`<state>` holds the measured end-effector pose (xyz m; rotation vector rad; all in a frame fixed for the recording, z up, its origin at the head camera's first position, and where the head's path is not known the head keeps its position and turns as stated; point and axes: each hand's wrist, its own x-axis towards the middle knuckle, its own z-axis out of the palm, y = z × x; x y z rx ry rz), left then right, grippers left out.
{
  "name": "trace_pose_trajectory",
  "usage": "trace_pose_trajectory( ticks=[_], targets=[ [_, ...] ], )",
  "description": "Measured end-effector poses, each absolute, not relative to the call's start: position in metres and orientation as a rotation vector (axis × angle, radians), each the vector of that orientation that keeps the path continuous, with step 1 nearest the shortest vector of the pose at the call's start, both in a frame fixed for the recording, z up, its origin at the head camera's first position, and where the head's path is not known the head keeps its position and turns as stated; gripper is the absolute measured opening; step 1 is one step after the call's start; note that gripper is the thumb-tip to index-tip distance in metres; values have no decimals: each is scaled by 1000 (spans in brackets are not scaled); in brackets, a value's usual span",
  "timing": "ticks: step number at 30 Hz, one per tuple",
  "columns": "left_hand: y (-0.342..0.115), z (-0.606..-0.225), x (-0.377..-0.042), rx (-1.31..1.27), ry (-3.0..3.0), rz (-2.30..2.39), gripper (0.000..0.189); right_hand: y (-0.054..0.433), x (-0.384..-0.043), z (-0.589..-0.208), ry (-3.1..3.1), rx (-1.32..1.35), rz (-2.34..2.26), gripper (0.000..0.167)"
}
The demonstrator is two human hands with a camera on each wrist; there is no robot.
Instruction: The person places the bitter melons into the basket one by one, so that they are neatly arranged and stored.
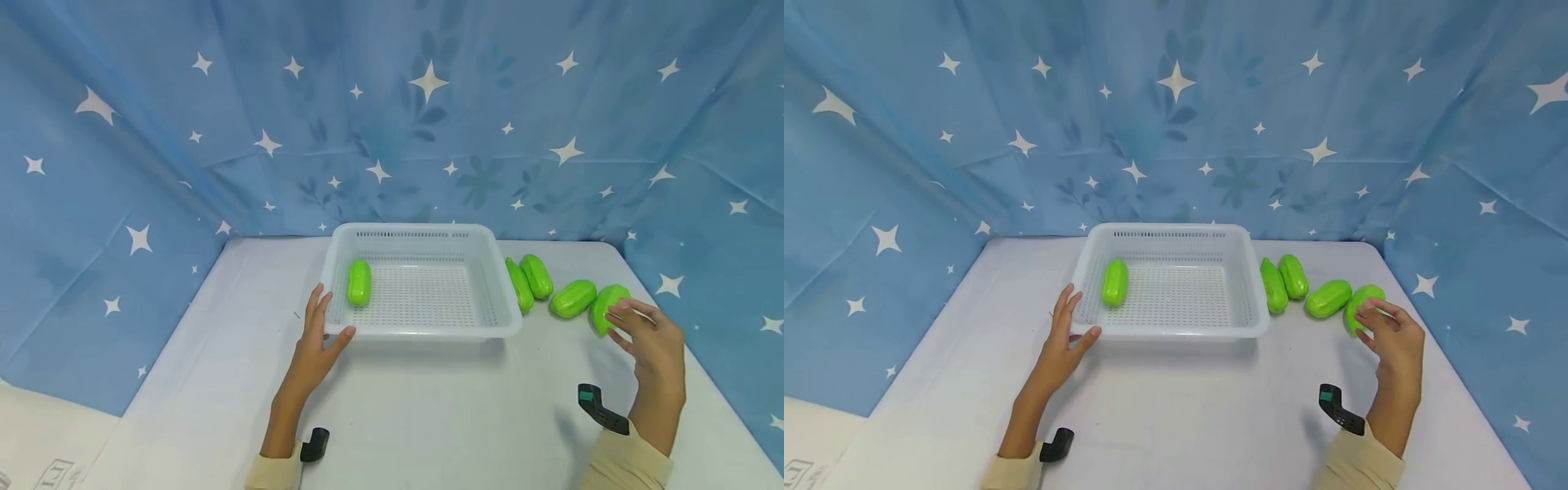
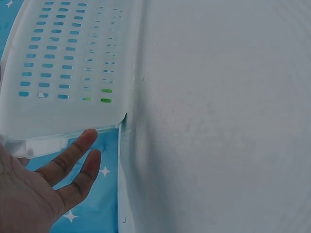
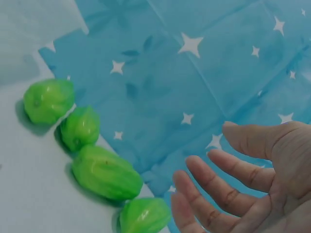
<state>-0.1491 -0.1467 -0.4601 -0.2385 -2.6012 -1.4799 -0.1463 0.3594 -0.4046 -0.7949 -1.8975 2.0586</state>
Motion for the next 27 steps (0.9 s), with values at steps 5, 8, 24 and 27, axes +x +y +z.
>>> trace_pose_trajectory(
  ticks=[5, 8, 24, 27],
  targets=[
    [-146, -460, -148, -235, -2594, -1483, 80, 368, -146, -410, -1870, -1057, 1966, 21],
    [-146, -459, -149, -238, -2591, -1481, 81, 371, -149, -413, -1803, -1168, 1975, 29],
    [-146, -460, -147, -240, -2578, -1490, 79, 377, -164, -432, -2038, -1141, 1840, 75],
    [-146, -460, -149, -242, -2583, -1490, 79, 389, -169, -447, -2107, -1121, 1821, 79]
  ],
)
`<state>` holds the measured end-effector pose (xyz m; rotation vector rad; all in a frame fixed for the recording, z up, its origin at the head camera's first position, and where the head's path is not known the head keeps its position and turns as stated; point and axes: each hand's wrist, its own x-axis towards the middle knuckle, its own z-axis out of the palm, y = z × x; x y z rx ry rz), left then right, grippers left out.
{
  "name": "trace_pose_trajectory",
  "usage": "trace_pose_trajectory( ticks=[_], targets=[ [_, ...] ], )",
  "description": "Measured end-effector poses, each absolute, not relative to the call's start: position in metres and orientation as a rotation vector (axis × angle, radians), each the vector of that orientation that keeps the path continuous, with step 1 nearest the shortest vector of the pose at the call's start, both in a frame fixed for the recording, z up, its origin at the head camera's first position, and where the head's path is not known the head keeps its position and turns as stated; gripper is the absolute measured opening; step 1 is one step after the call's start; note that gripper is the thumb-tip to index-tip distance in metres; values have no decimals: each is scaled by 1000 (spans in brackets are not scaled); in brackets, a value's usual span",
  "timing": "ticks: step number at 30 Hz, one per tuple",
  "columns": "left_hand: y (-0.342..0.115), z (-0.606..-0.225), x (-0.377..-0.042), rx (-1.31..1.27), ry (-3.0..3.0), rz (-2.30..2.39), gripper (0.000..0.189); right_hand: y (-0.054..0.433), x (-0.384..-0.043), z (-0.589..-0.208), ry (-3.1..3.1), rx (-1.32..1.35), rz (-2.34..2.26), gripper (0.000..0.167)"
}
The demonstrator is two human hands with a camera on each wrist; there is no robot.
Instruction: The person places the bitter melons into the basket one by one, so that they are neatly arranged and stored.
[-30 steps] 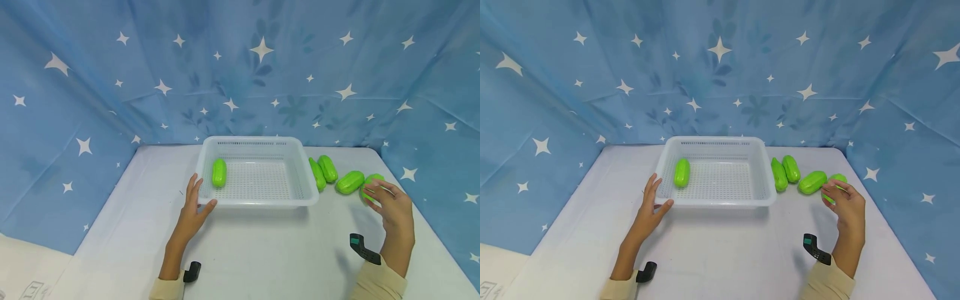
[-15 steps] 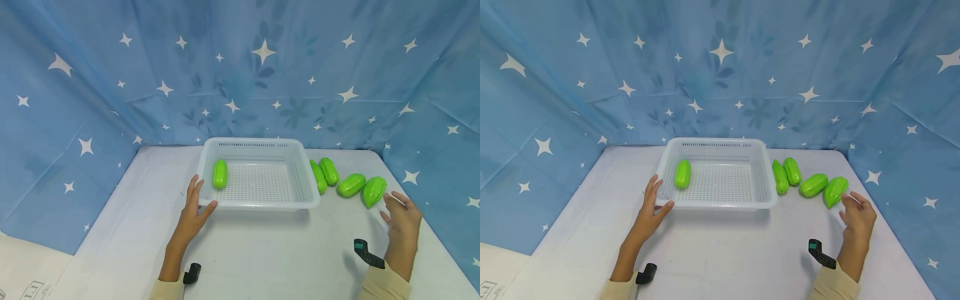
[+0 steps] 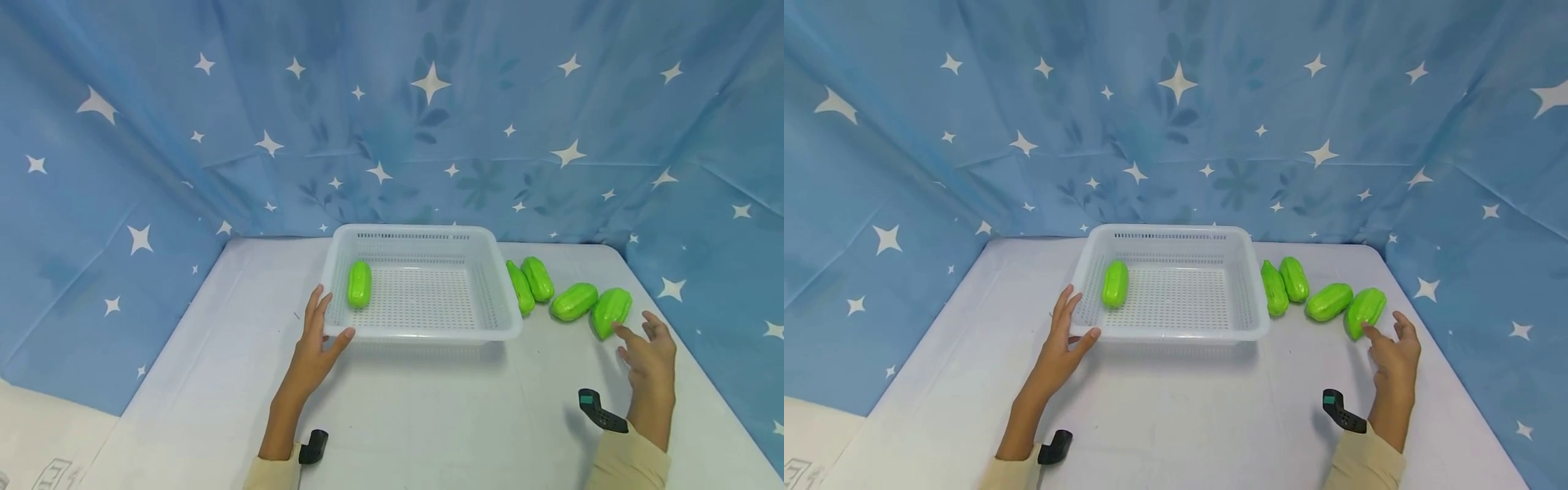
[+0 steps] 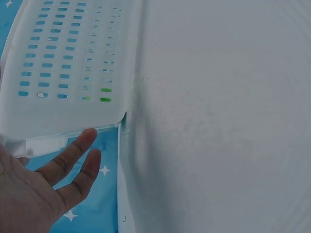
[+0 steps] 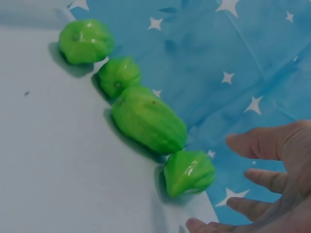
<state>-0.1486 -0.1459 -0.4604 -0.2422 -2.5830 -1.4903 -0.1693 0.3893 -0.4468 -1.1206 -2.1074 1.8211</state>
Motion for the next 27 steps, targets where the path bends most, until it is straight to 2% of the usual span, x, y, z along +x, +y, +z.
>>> trace_pose_trajectory(
  ticks=[6, 15, 27],
  targets=[
    [-146, -461, -149, -261, -2582, -1478, 79, 433, -189, -503, -2165, -1043, 1843, 93],
    [-146, -462, -148, -253, -2577, -1493, 78, 395, -174, -466, -2283, -1022, 1762, 88],
    [-146, -463, -149, -254, -2568, -1488, 79, 388, -177, -466, -2489, -959, 1536, 93]
  ],
)
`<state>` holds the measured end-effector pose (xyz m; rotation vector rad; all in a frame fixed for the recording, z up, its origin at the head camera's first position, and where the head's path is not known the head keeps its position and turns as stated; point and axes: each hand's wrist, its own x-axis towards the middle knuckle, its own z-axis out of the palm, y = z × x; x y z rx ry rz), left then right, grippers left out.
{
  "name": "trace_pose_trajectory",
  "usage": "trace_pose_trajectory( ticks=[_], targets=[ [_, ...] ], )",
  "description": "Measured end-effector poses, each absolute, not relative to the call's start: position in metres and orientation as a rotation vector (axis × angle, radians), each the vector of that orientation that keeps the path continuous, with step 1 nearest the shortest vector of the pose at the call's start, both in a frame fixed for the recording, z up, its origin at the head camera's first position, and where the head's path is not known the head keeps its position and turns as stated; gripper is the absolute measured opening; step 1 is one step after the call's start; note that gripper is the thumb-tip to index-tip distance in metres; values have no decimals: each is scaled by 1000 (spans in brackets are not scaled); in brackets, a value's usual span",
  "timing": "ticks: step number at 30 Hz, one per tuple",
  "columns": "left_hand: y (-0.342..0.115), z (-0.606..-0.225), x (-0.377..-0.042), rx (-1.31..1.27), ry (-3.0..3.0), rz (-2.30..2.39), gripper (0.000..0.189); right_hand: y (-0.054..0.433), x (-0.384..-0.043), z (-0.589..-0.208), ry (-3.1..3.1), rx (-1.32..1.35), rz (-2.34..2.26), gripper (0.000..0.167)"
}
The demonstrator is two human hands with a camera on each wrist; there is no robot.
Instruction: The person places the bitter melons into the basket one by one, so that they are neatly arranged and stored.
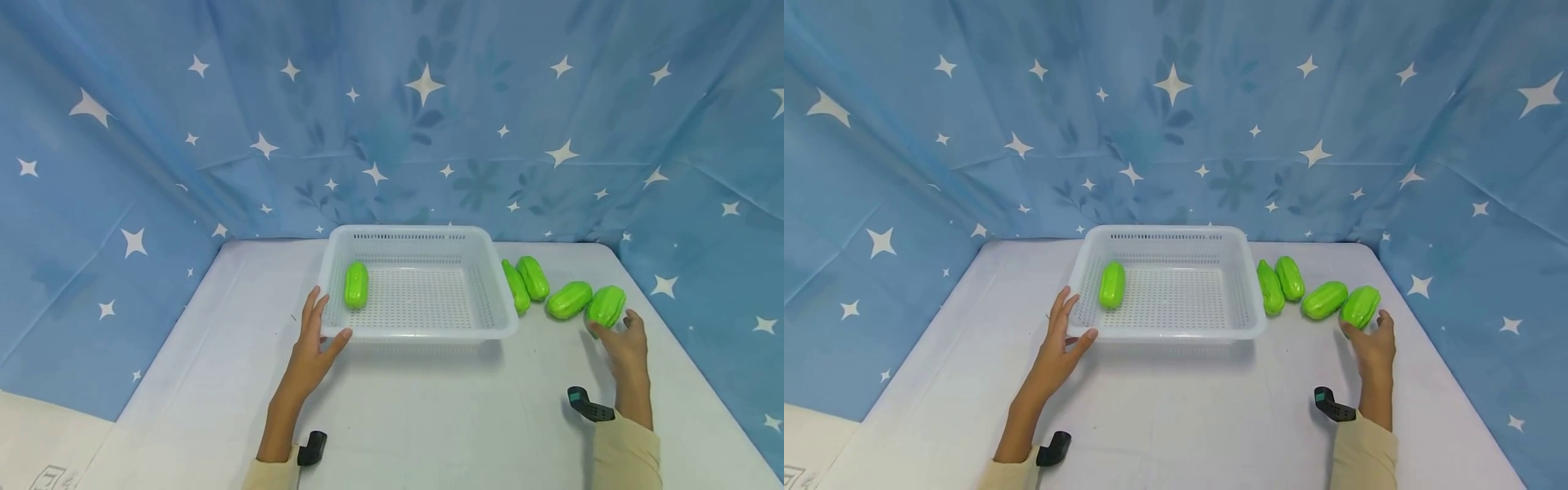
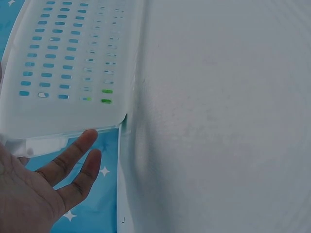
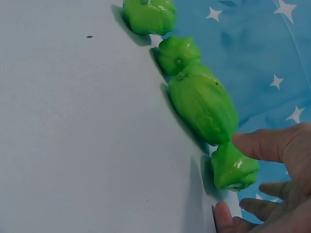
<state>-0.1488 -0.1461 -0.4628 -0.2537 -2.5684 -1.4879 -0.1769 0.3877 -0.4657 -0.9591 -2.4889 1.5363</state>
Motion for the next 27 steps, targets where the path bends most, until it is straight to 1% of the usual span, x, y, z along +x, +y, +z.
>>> trace_pose_trajectory(
  ticks=[7, 11, 16, 23, 27],
  targets=[
    [-146, -464, -149, -247, -2563, -1509, 79, 385, -186, -467, -2507, -977, 1480, 93],
    [-146, -464, -148, -248, -2560, -1516, 79, 382, -191, -468, -2505, -953, 1446, 91],
    [-146, -463, -148, -242, -2572, -1510, 79, 381, -196, -471, -2472, -987, 1387, 89],
    [-146, -462, -150, -255, -2575, -1509, 77, 380, -202, -475, -2356, -1030, 1427, 89],
    [-147, -462, -150, -261, -2571, -1515, 77, 379, -204, -481, -2303, -1009, 1437, 88]
  ],
)
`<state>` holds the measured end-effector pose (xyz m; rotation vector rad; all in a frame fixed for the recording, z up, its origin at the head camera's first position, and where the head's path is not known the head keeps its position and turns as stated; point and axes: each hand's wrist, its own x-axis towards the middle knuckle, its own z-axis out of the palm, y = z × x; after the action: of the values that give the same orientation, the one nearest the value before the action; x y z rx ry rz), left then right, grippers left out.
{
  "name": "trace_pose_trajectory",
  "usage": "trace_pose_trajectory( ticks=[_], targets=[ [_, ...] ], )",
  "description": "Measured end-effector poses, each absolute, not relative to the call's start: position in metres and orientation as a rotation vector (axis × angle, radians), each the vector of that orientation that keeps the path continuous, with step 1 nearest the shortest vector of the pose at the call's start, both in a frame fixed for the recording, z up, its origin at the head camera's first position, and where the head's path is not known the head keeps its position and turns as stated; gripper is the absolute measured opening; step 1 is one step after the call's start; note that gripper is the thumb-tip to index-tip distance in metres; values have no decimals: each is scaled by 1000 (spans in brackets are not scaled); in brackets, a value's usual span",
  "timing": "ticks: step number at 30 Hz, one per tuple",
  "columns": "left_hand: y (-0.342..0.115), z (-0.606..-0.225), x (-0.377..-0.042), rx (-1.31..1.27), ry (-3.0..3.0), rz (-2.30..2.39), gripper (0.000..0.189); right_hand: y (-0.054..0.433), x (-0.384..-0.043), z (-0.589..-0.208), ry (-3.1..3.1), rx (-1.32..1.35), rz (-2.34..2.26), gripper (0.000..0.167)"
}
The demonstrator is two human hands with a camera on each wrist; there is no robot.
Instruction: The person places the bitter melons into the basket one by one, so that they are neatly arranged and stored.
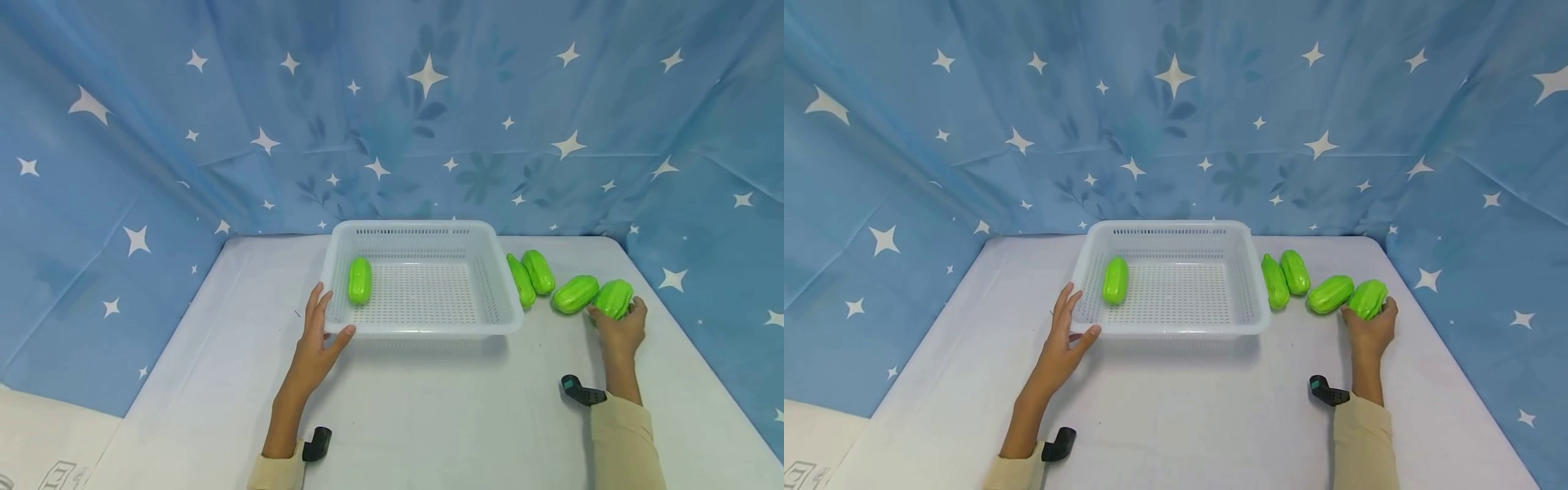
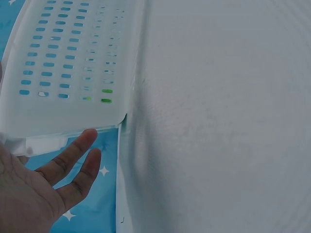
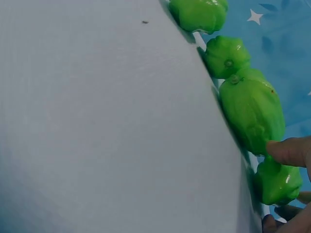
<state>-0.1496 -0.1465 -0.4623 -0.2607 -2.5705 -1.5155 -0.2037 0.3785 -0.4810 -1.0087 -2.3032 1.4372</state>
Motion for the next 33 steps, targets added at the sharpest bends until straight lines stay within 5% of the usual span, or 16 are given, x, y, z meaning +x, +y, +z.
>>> trace_pose_trajectory(
  ticks=[33],
  targets=[
    [-148, -463, -151, -262, -2581, -1501, 78, 376, -205, -479, -2211, -961, 1313, 66]
  ],
)
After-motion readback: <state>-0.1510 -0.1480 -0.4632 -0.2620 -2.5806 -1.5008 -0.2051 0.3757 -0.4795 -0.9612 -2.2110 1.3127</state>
